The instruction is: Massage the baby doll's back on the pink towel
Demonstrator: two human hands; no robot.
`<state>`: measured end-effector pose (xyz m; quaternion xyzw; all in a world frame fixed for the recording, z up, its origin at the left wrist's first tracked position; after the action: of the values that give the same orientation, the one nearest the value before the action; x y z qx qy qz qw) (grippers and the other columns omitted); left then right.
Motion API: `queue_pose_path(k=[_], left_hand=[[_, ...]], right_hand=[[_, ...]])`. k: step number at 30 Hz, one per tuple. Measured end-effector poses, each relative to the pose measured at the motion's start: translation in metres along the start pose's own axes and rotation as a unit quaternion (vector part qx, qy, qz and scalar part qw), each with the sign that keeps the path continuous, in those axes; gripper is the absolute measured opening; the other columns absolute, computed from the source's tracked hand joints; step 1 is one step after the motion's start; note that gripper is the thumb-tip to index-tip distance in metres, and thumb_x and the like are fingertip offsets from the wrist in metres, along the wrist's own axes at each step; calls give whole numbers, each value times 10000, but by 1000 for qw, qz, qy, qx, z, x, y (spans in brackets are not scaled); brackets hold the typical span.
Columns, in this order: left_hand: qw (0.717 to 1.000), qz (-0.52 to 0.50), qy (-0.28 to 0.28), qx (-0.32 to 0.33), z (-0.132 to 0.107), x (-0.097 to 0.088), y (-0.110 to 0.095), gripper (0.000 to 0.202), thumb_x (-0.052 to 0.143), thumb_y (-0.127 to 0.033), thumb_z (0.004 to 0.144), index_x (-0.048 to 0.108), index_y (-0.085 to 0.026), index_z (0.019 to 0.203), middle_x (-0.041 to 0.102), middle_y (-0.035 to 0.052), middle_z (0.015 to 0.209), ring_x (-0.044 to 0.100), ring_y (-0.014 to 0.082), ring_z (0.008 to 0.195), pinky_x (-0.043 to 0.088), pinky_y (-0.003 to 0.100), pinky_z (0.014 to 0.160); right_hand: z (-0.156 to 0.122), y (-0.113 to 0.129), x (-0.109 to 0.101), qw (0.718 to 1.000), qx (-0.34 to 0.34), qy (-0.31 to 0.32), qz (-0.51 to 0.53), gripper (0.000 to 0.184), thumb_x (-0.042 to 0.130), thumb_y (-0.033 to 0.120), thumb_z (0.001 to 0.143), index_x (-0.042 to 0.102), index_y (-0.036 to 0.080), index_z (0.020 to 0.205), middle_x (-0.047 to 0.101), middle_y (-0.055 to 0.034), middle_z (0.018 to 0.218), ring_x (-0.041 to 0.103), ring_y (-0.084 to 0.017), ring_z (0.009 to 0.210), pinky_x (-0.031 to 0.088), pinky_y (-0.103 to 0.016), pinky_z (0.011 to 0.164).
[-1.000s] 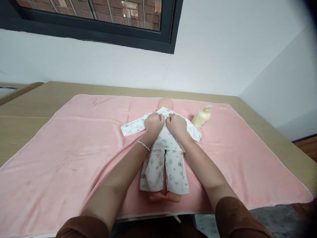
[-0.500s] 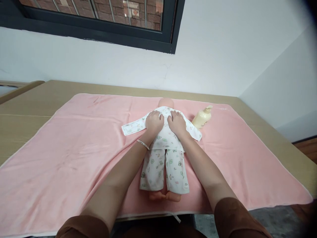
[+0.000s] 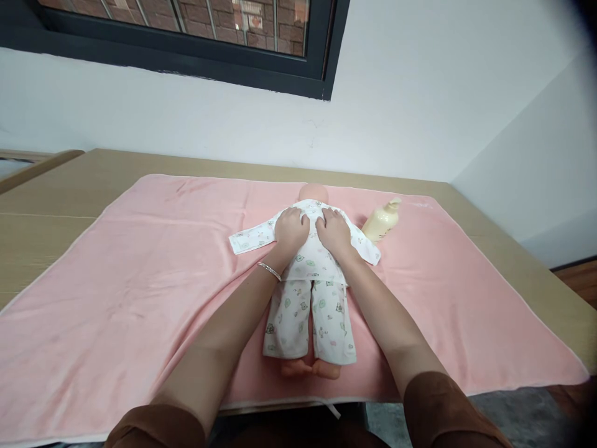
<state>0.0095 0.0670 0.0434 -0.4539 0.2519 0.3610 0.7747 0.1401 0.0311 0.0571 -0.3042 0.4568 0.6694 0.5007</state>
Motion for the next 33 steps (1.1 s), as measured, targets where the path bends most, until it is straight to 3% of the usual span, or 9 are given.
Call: queue_pose_path(k=[5,12,33], left_hand=[[1000,-5,10,19,3,3,0,311,416,-227,902,689,-178,1042,716,120,1134,620,279,1142,470,422,1040],[999,0,30,45,5,5,-2,338,391,-220,914,681,-158,1077,714,127,1142,619,276,1145,454,420,1057],[998,-4,30,47,6,4,-2,339,403,-213,908,683,-160,1091,715,125,1149,624,277,1138,457,419,1050]], right_hand=[[0,0,1,1000,2,11,-11,410,308,276,973,600,139,1226,641,-151,1230,511,-309,1163,381,-408,1038],[2,-2,7,999,5,35,-34,506,311,288,987,526,90,1400,556,-159,1412,455,-322,1327,313,-417,1139],[6,-4,10,998,-8,52,-42,528,300,298,1002,498,92,1447,514,-158,1471,429,-297,1388,291,-413,1171]])
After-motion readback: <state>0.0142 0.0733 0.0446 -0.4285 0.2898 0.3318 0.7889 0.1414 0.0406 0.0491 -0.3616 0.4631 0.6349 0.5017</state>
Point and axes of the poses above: each hand's wrist, its own z-axis towards the middle knuckle, its own x-axis out of the palm, y = z × x, the point moved 7 cm from there along z, towards the middle knuckle
